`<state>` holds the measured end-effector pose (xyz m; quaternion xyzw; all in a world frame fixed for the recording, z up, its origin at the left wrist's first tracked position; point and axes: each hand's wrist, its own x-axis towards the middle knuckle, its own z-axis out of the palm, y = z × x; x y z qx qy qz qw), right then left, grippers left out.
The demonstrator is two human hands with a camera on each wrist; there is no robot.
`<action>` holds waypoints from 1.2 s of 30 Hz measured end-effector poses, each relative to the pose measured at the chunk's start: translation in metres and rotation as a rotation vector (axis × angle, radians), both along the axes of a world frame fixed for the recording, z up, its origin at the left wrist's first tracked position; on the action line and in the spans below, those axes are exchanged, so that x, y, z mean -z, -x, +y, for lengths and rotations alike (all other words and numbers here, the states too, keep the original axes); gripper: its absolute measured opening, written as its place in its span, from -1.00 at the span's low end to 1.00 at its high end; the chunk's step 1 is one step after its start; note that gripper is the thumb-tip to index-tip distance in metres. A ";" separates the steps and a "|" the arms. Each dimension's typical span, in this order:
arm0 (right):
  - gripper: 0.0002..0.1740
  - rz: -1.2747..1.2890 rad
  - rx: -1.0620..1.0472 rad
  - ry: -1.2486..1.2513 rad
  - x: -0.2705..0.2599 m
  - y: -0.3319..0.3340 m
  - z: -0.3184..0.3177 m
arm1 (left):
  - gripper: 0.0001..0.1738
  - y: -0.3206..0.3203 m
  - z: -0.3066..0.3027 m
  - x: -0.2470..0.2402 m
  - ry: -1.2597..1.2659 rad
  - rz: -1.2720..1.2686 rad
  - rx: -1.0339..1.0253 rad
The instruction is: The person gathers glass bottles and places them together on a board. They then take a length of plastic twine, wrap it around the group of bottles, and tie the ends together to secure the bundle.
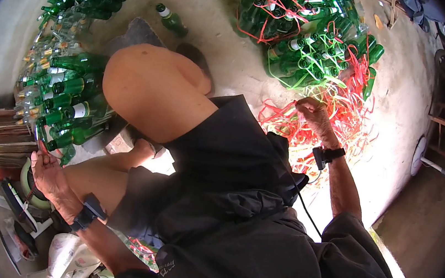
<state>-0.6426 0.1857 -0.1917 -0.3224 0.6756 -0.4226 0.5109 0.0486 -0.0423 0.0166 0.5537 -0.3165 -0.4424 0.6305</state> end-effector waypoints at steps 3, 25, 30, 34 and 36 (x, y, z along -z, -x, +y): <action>-0.93 0.096 -0.035 -0.024 -0.019 -0.002 -0.010 | -0.88 0.055 0.017 -0.024 0.067 0.047 0.071; -0.91 -0.288 0.120 0.110 -0.148 -0.042 -0.047 | -0.69 0.341 0.058 -0.040 -0.061 -0.060 1.104; -0.88 -0.448 0.218 0.145 -0.174 -0.051 -0.045 | -0.66 0.385 0.062 -0.023 0.041 -0.235 1.180; -0.88 -0.442 0.200 0.166 -0.196 -0.062 -0.046 | -0.57 0.407 0.063 0.004 0.104 -0.404 1.237; -0.88 -0.441 0.181 0.199 -0.205 -0.069 -0.047 | -0.54 0.418 0.066 0.020 0.212 -0.384 1.210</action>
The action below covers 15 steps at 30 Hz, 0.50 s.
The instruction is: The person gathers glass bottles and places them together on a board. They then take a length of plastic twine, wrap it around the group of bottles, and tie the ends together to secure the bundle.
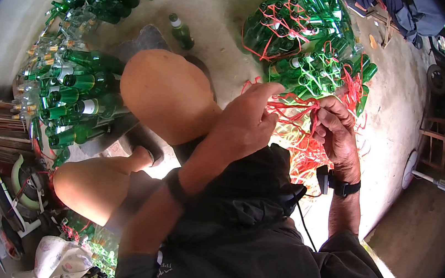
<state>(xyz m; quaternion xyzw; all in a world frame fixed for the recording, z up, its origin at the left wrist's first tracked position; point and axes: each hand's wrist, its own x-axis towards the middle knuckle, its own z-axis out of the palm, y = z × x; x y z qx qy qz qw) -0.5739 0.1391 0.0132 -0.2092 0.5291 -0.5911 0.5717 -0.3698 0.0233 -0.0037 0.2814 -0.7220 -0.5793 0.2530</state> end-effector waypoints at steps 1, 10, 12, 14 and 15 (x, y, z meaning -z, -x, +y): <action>-0.88 0.000 0.000 0.001 -0.003 -0.002 -0.001 | -0.55 0.004 0.001 0.004 0.008 -0.002 0.014; -0.92 0.282 -0.052 0.016 -0.013 -0.014 -0.010 | -0.72 0.005 0.002 0.001 -0.142 -0.092 0.113; -0.92 0.402 -0.091 0.022 -0.015 -0.016 -0.010 | -0.74 0.006 -0.001 0.004 -0.200 -0.066 0.143; -0.89 0.426 -0.100 0.052 -0.015 -0.020 -0.011 | -0.75 0.007 -0.003 0.011 -0.342 0.113 0.188; -0.86 0.450 -0.111 0.082 -0.015 -0.022 -0.012 | -0.75 0.007 -0.003 0.010 -0.341 0.113 0.189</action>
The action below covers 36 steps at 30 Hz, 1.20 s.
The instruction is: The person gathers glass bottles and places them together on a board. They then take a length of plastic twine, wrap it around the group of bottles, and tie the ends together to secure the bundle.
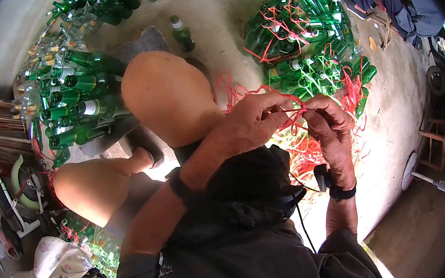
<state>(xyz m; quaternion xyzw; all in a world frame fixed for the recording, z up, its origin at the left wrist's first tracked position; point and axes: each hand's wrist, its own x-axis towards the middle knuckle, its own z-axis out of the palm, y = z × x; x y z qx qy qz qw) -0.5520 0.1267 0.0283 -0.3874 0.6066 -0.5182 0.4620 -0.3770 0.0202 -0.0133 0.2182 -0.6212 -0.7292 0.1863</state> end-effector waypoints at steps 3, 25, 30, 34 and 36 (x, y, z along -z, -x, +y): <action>-0.82 0.115 -0.019 0.077 0.003 -0.004 -0.003 | -0.76 -0.003 -0.002 -0.008 -0.051 0.042 -0.039; -0.78 -0.033 -0.073 -0.093 -0.010 0.027 0.000 | -0.83 -0.014 -0.010 -0.025 -0.398 0.060 -0.264; -0.73 -0.137 0.035 -0.024 0.015 0.049 0.007 | -0.82 -0.021 -0.016 -0.038 -0.431 0.083 -0.353; -0.84 -0.105 0.015 0.034 0.022 0.065 0.013 | -0.81 -0.030 -0.024 -0.045 -0.357 0.096 -0.376; -0.85 -0.099 -0.016 0.035 0.022 0.070 0.013 | -0.81 -0.032 -0.026 -0.053 -0.318 0.100 -0.382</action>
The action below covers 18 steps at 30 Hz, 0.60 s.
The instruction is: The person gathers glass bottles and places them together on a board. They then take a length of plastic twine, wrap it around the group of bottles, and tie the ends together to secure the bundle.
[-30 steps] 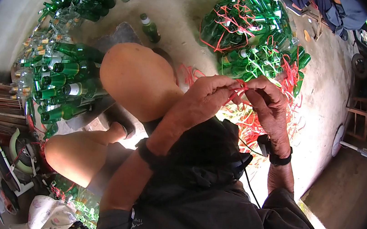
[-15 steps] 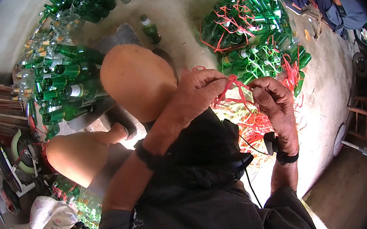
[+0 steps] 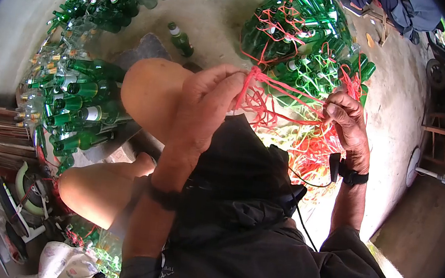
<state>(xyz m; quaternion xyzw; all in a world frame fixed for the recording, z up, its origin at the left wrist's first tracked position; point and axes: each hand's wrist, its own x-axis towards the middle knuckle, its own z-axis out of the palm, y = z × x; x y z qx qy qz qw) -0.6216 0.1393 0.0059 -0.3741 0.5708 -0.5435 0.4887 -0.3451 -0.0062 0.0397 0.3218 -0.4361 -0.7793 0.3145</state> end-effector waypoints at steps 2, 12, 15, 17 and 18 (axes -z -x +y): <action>-0.86 0.006 -0.033 0.004 0.000 0.002 0.000 | -0.80 -0.002 -0.001 -0.010 0.104 -0.080 -0.019; -0.74 0.035 -0.182 -0.186 0.007 0.000 0.006 | -0.77 -0.017 -0.015 -0.013 0.119 -0.001 -0.135; -0.81 0.184 -0.212 -0.254 0.031 0.002 0.008 | -0.79 -0.020 -0.019 -0.021 0.177 0.012 -0.191; -0.85 0.216 -0.221 -0.290 0.042 0.003 0.009 | -0.80 -0.022 -0.020 -0.024 0.224 -0.033 -0.249; -0.85 0.224 -0.193 -0.322 0.046 0.004 0.010 | -0.80 -0.023 -0.021 -0.025 0.224 -0.033 -0.251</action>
